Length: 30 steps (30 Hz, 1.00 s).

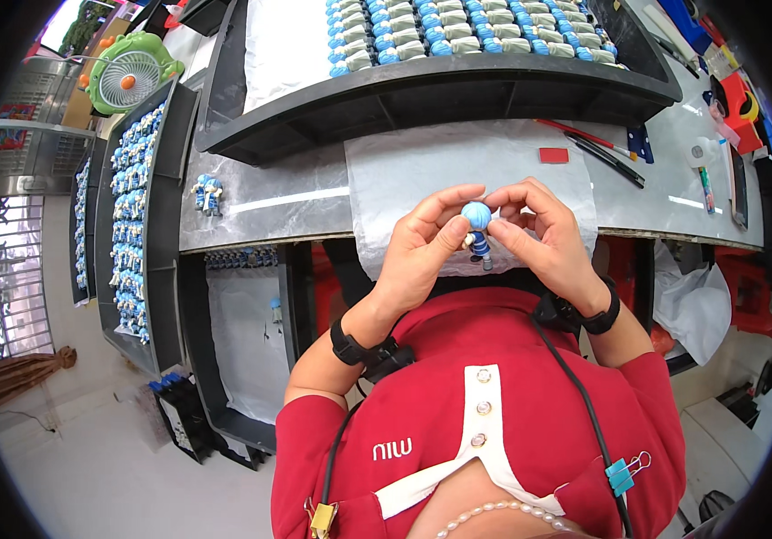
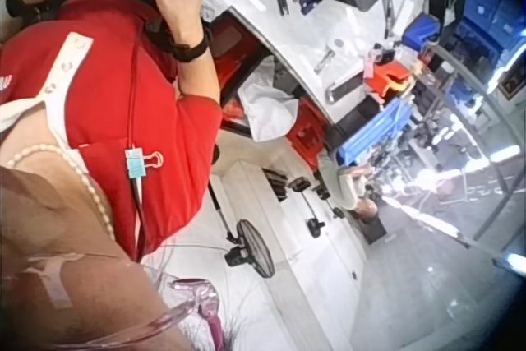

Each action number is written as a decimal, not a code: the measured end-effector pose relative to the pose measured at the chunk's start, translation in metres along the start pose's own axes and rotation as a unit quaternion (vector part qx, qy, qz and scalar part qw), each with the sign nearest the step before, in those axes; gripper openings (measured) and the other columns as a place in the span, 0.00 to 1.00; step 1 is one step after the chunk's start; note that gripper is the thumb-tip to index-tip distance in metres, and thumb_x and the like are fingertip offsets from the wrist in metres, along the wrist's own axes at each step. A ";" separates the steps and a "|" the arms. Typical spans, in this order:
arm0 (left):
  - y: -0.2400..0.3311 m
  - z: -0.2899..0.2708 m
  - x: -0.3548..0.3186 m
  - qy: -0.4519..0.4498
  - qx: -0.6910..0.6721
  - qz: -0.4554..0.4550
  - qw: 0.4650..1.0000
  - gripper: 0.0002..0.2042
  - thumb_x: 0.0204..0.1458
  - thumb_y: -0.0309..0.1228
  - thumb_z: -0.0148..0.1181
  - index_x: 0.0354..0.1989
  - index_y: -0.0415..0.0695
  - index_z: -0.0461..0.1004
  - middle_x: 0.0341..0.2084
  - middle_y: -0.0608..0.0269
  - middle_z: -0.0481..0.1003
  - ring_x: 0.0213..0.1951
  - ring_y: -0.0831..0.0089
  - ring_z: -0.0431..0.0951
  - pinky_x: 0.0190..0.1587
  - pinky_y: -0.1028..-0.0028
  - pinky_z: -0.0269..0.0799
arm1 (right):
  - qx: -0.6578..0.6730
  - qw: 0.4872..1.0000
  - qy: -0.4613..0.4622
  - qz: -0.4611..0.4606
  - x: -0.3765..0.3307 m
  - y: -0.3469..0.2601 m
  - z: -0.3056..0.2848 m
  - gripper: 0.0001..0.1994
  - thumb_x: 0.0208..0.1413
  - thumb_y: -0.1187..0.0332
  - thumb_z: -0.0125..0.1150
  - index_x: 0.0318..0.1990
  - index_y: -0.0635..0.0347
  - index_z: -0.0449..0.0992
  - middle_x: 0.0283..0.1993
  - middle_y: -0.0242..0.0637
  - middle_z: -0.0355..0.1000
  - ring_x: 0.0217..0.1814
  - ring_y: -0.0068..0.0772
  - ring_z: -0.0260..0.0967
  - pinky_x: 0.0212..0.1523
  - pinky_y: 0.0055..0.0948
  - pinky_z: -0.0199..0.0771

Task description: The person is inspecting and cleaning small blue-haired anime figurines at a production workstation.

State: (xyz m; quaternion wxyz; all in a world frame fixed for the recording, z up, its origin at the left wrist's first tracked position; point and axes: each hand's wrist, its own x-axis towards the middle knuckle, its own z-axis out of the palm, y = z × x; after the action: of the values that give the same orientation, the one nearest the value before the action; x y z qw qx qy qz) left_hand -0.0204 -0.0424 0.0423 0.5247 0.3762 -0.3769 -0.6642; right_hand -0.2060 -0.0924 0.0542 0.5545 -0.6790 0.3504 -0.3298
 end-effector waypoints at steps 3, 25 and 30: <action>0.003 0.003 0.001 -0.007 -0.007 -0.003 1.000 0.20 0.58 0.31 0.53 0.58 0.40 0.61 0.43 0.60 0.74 0.44 0.78 0.72 0.46 0.77 0.69 | 0.086 0.996 0.016 0.008 0.001 0.003 0.002 0.12 0.53 0.71 0.59 0.45 0.62 0.73 0.44 0.33 0.68 0.46 0.22 0.66 0.45 0.22 0.70; -0.001 0.001 0.004 -0.018 -0.036 -0.035 0.999 0.21 0.55 0.26 0.56 0.57 0.41 0.59 0.45 0.55 0.74 0.44 0.76 0.74 0.46 0.77 0.71 | 0.316 0.935 -0.078 0.138 0.006 0.013 -0.005 0.11 0.53 0.77 0.58 0.45 0.66 0.71 0.49 0.40 0.71 0.47 0.25 0.70 0.49 0.24 0.71; -0.007 0.005 0.004 -0.010 -0.052 -0.013 0.999 0.21 0.56 0.27 0.55 0.57 0.42 0.58 0.45 0.56 0.73 0.44 0.76 0.74 0.45 0.78 0.71 | 0.311 0.937 -0.082 0.138 0.007 0.015 -0.008 0.12 0.53 0.76 0.58 0.46 0.67 0.71 0.48 0.39 0.71 0.48 0.25 0.70 0.50 0.24 0.71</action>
State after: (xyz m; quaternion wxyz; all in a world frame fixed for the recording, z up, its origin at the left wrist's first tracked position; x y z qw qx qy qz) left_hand -0.0282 -0.0442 0.0372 0.5312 0.3466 -0.3419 -0.6934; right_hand -0.2103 -0.1042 0.0411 0.8047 -0.4422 0.2739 -0.2860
